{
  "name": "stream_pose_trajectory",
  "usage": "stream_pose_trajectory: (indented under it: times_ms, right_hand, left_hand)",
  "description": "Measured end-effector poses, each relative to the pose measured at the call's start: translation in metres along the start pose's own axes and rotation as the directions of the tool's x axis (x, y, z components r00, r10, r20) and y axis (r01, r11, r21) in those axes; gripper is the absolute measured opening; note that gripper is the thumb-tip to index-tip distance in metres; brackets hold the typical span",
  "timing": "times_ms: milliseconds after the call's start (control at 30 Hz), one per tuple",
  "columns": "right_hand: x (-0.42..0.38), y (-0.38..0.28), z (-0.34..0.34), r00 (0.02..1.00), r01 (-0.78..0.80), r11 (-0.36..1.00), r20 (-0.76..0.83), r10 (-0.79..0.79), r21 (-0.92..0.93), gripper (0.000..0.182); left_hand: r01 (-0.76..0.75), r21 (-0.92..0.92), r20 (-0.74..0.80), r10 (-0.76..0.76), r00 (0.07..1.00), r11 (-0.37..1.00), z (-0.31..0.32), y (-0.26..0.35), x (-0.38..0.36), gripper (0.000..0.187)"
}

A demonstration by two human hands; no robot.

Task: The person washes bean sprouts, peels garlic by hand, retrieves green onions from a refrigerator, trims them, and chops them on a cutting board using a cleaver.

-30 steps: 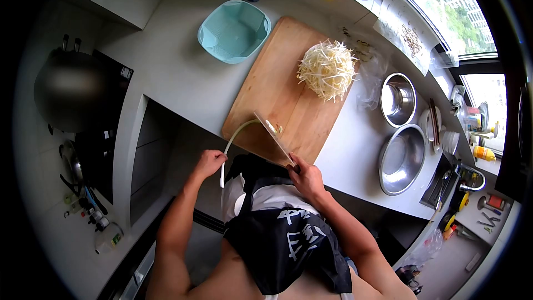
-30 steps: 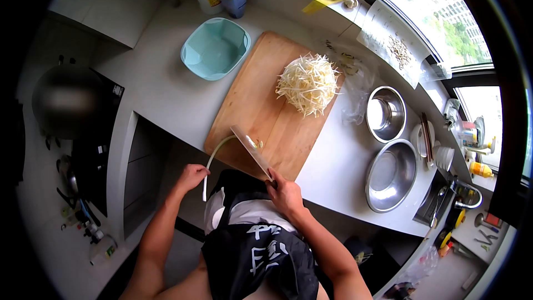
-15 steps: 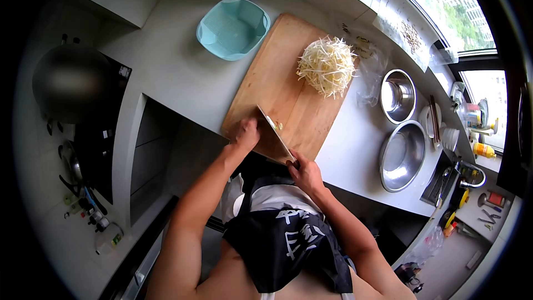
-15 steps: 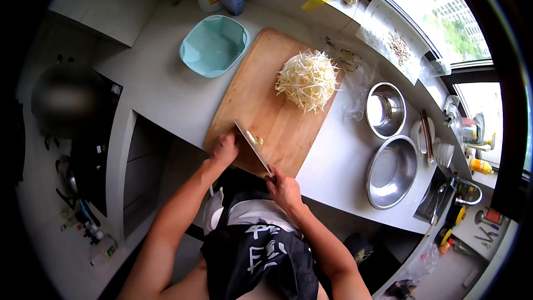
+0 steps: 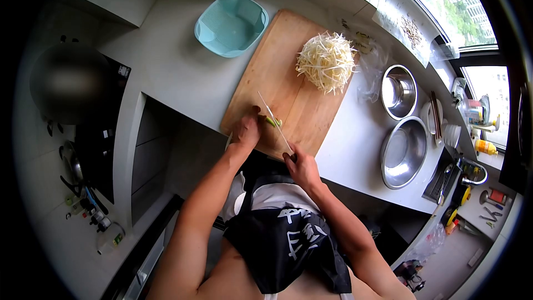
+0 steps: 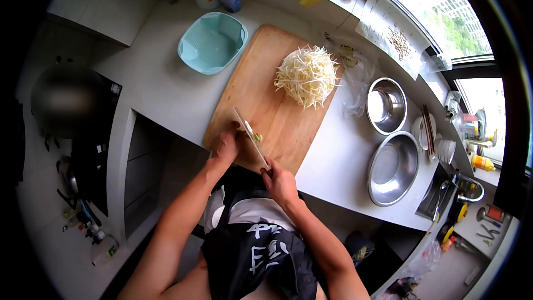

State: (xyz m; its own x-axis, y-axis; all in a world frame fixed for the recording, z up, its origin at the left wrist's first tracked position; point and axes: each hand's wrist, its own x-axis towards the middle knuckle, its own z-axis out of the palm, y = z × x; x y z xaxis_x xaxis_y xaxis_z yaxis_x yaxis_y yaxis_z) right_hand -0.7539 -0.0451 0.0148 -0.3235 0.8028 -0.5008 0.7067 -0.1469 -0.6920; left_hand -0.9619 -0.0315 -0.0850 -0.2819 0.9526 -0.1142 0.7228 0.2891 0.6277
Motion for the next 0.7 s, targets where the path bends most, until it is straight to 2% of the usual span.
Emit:
stream_pose_trajectory:
  times_ms: [67,133,267,467,533,667,700]
  right_hand:
    - [-0.006,-0.006,-0.004,1.0,-0.008,1.0,0.008,0.008,-0.009,0.038]
    - [-0.011,-0.011,-0.008,0.997,-0.041,0.998,0.06,0.043,-0.04,0.039]
    - [-0.018,-0.006,-0.004,0.998,-0.039,0.998,0.042,0.041,-0.046,0.039]
    - [-0.007,0.008,0.007,0.999,-0.032,0.999,0.034,0.033,-0.032,0.038]
    - [0.003,0.01,0.011,0.999,-0.002,1.0,0.051,0.003,-0.022,0.038]
    - [0.011,0.005,0.01,0.999,-0.003,1.0,0.042,0.003,0.005,0.037]
    - [0.011,0.003,0.008,1.0,-0.003,1.0,0.025,0.003,0.018,0.036]
  left_hand:
    - [0.011,-0.044,-0.009,-0.012,1.0,0.999,-0.003,0.003,0.0,0.024]
    - [-0.005,-0.004,0.008,0.005,1.0,1.0,-0.003,0.003,0.0,0.02]
    - [-0.012,0.071,0.039,0.01,0.999,0.997,-0.005,0.002,0.0,0.022]
    - [-0.079,0.098,-0.08,0.087,0.993,0.992,0.003,-0.004,0.0,0.023]
    - [-0.003,0.213,0.069,-0.012,0.998,0.977,0.0,-0.003,-0.002,0.022]
    - [-0.014,0.166,0.091,-0.001,0.996,0.986,-0.004,0.0,0.0,0.019]
    - [-0.046,0.113,0.028,0.043,0.999,0.993,-0.004,0.0,0.0,0.018]
